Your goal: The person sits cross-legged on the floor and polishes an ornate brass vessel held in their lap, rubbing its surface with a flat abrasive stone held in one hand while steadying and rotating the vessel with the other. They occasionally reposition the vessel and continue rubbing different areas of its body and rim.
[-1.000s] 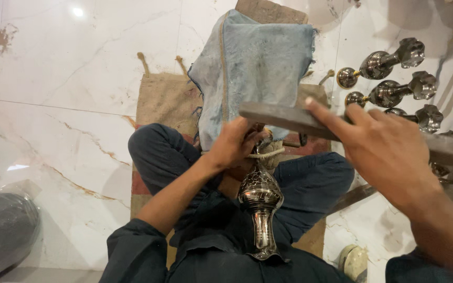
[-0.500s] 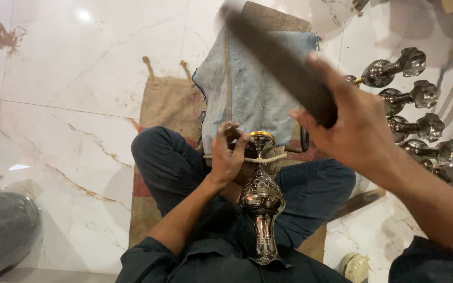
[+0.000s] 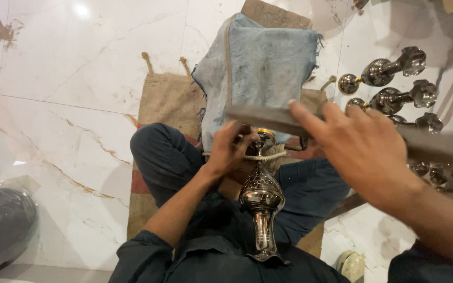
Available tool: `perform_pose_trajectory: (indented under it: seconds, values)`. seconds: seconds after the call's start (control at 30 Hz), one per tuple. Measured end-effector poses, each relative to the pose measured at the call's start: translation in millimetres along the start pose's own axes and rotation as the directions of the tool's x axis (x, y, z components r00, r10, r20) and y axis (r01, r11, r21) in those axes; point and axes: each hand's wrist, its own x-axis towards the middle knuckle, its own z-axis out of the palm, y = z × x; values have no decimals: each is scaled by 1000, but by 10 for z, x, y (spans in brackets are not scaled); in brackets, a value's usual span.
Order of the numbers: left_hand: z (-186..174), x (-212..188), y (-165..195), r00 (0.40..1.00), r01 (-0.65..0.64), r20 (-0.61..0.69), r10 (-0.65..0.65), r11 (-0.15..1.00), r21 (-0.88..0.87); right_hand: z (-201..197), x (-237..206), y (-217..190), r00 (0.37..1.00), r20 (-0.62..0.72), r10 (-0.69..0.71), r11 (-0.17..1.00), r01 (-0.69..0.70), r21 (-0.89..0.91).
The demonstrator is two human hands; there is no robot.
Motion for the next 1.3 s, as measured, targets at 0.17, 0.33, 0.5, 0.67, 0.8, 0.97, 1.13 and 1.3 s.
perform_pose_trajectory:
  seconds: [0.17,0.33,0.5,0.67,0.8,0.97,1.13,1.3]
  values:
    - [-158,47,86,972,182,-110,-206,963,-196,638,-248,-223,961,76,267,627,-233,743]
    - [-315,235,224,944,62,261,-200,888,455,1271,-570,-922,955,289,63,-390,-243,888]
    - [-104,747,398,725,-55,596,-345,833,550,1585,-912,-1470,940,338,46,-877,-124,464]
    - [501,789,393,494,-489,800,-341,652,580,1682,-924,-1736,946,325,11,-892,-137,431]
    - [531,633,286,578,-459,787,-215,712,531,1727,-971,-1832,944,328,46,-861,-129,493]
    - [597,723,305,591,-468,749,-301,628,622,1875,-941,-1815,956,292,25,-898,-107,426]
    - [623,756,356,588,-534,771,-245,597,598,2000,-909,-1820,977,203,58,-933,-19,360]
    - [524,808,454,660,-423,719,-218,684,595,2074,-970,-1869,954,287,86,-857,-76,509]
